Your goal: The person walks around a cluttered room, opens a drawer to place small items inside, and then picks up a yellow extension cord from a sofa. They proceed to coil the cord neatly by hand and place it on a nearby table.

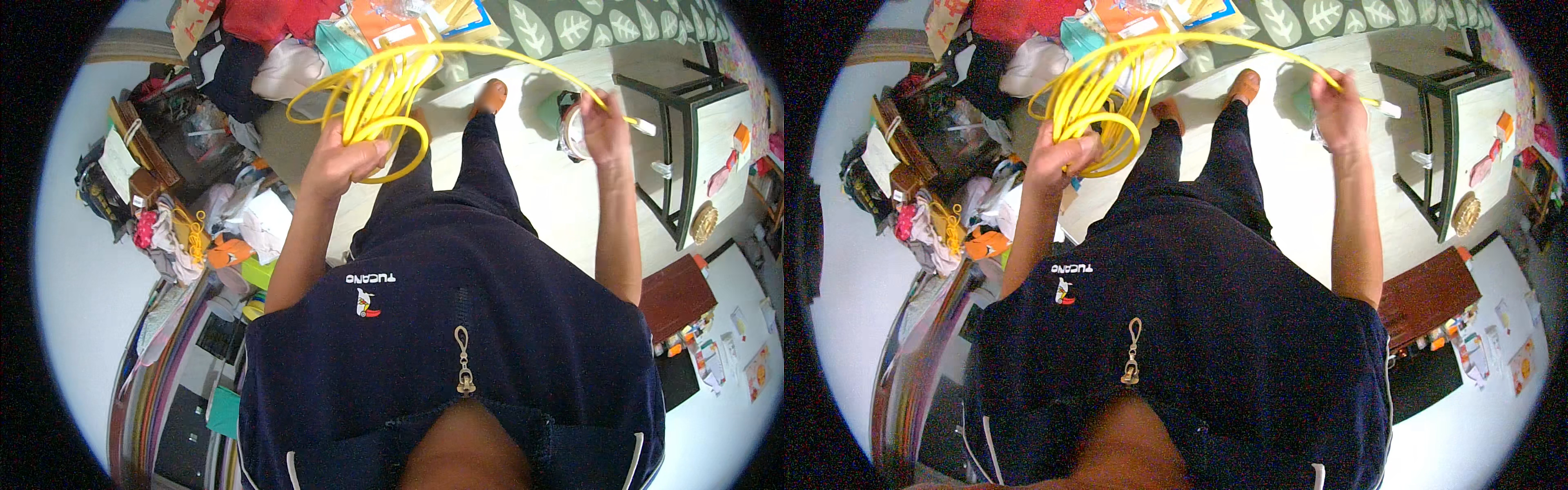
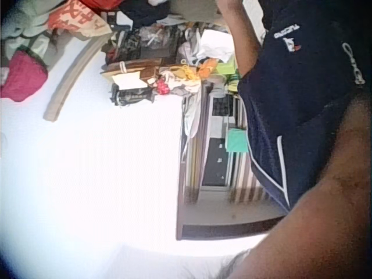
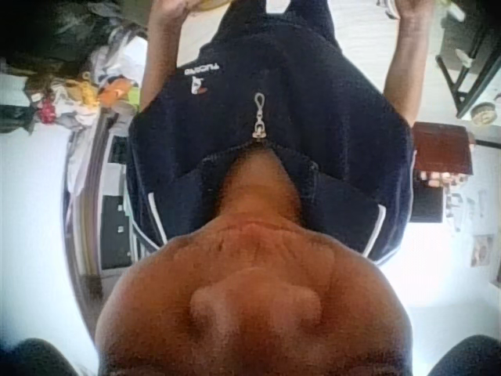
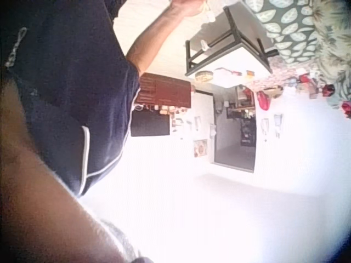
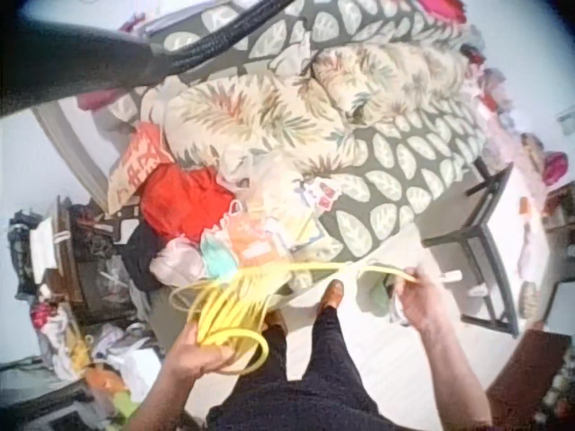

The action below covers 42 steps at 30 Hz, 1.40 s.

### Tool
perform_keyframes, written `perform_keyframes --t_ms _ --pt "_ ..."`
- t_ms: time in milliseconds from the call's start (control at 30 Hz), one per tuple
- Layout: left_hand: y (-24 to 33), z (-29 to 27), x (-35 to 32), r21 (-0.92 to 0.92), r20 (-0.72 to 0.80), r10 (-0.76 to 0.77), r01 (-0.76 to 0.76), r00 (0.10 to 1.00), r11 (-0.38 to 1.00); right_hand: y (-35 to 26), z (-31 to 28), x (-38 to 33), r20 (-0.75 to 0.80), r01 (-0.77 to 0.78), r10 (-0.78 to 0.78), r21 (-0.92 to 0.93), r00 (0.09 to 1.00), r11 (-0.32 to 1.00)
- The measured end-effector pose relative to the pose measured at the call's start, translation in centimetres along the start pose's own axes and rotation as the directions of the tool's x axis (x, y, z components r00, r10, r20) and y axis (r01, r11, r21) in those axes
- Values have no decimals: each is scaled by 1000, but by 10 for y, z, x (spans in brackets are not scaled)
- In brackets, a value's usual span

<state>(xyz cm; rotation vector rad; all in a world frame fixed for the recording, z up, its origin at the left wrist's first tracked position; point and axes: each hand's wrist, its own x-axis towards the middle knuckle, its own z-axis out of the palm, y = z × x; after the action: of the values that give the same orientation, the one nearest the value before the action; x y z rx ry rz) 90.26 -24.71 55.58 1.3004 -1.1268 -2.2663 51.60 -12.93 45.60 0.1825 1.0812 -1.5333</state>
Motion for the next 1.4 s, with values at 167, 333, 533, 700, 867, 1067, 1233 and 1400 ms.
perform_keyframes --t_ms 167,333,533,700,867,1067,1233,1400 --pt "10 13 14 276 -14 -49 51 999 960 75 135 -15 340 192 -16 -491 940 849" --pt "-5 26 18 766 100 158 -177 982 618 96 176 16 823 818 -31 -559 567 140" --pt "-13 22 18 679 26 154 -130 988 723 72 181 11 505 314 194 -748 841 585" --pt "-19 20 17 133 -102 -90 103 991 986 49 156 -5 354 160 26 -485 935 860" --pt "-38 6 23 -72 -199 -2 -13 980 997 24 141 -28 310 162 -39 -382 950 910" --pt "-33 -2 29 -254 -357 101 -201 929 946 29 129 -61 247 203 -100 -437 964 876" --pt "-15 -21 50 -663 -567 -126 -359 814 657 62 122 -104 455 329 66 -730 888 598" --pt "-7 -39 60 -806 -449 8 -410 893 426 112 100 -111 658 596 74 -719 749 356"
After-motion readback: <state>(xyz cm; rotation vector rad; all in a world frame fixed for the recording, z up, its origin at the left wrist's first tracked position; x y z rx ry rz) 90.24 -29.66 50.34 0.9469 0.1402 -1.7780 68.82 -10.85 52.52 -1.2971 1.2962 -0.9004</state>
